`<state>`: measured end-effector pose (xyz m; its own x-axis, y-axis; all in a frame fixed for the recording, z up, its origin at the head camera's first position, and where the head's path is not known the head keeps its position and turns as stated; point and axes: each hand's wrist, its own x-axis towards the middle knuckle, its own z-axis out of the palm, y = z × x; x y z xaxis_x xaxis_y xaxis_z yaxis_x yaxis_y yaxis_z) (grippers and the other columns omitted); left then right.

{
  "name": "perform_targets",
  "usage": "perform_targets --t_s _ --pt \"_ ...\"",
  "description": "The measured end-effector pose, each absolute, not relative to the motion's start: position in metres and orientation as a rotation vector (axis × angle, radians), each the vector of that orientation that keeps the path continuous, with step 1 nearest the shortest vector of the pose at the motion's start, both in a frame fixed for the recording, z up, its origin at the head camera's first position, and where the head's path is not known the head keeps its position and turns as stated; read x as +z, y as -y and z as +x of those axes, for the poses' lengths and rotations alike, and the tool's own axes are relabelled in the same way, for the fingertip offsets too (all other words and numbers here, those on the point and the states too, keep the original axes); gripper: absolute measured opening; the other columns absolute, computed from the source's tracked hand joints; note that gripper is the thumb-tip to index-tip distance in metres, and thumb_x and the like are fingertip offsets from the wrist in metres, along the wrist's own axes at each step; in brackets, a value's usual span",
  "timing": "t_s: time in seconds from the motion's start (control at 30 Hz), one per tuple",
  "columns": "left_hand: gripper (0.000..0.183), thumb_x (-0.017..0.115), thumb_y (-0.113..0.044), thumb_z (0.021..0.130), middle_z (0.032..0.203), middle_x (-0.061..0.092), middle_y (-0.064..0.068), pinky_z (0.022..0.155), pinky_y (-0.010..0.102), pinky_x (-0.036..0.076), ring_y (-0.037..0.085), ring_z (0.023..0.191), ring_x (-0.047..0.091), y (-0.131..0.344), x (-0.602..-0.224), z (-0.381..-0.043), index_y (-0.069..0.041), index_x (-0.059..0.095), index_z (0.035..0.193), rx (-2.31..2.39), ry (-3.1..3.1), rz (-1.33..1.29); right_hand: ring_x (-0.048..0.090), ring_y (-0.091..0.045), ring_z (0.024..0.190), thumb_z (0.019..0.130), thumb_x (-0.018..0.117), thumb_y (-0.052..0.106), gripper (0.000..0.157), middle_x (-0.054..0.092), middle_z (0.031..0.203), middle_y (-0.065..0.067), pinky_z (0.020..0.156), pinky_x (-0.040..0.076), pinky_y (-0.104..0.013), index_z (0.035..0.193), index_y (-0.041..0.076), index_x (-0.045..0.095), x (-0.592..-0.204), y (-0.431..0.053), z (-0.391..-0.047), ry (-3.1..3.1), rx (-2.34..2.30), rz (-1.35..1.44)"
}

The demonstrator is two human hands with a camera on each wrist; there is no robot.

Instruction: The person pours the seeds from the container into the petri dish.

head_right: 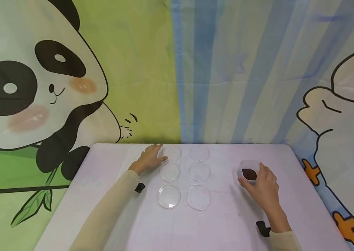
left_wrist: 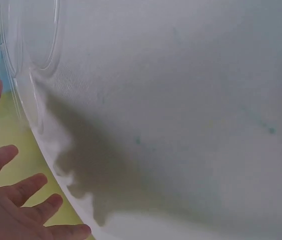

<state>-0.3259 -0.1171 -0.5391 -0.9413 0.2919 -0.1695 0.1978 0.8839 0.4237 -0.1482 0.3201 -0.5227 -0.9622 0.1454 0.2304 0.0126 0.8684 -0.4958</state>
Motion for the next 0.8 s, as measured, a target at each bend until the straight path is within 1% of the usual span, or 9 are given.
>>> perform_targets --t_s 0.17,0.33,0.43,0.63,0.8 --pt "0.079 0.056 -0.06 0.095 0.161 0.025 0.021 0.11 0.072 0.015 0.045 0.146 0.019 0.1175 -0.5355 -0.3289 -0.019 0.031 0.158 0.57 -2.818 0.382 0.029 -0.072 0.118 0.086 0.075 0.051 0.113 0.025 0.138 -0.052 0.083 0.029 -0.083 0.149 -0.019 0.012 -0.5235 -0.3208 -0.1487 2.826 0.794 -0.173" --pt "0.082 0.054 -0.068 0.093 0.161 0.024 0.02 0.109 0.071 0.019 0.044 0.146 0.021 0.1168 -0.534 -0.3293 -0.028 0.028 0.159 0.536 -2.802 0.368 0.03 -0.073 0.116 0.085 0.075 0.052 0.117 0.026 0.134 -0.054 0.083 0.031 -0.081 0.147 -0.022 0.009 -0.5232 -0.3218 -0.1493 2.851 0.858 -0.224" --pt "0.081 0.054 -0.068 0.092 0.159 0.026 0.021 0.109 0.071 0.021 0.044 0.144 0.023 0.1157 -0.5337 -0.3278 -0.031 0.028 0.159 0.533 -2.787 0.371 0.031 -0.072 0.115 0.084 0.076 0.054 0.119 0.027 0.134 -0.054 0.083 0.033 -0.08 0.146 -0.022 0.009 -0.5245 -0.323 -0.149 2.875 0.886 -0.254" --pt "0.078 0.056 -0.064 0.093 0.158 0.029 0.022 0.108 0.072 0.02 0.046 0.144 0.024 0.1131 -0.5355 -0.3248 -0.031 0.031 0.158 0.539 -2.771 0.389 0.031 -0.071 0.116 0.083 0.077 0.054 0.123 0.026 0.133 -0.055 0.087 0.033 -0.078 0.145 -0.025 0.006 -0.5268 -0.3273 -0.1505 2.894 0.922 -0.305" --pt "0.077 0.059 -0.063 0.093 0.158 0.03 0.021 0.109 0.071 0.021 0.045 0.143 0.025 0.1128 -0.5346 -0.3252 -0.031 0.033 0.157 0.53 -2.778 0.358 0.032 -0.068 0.118 0.083 0.078 0.051 0.122 0.028 0.134 -0.053 0.089 0.034 -0.077 0.146 -0.024 0.006 -0.5285 -0.3263 -0.1529 2.883 0.985 -0.312"
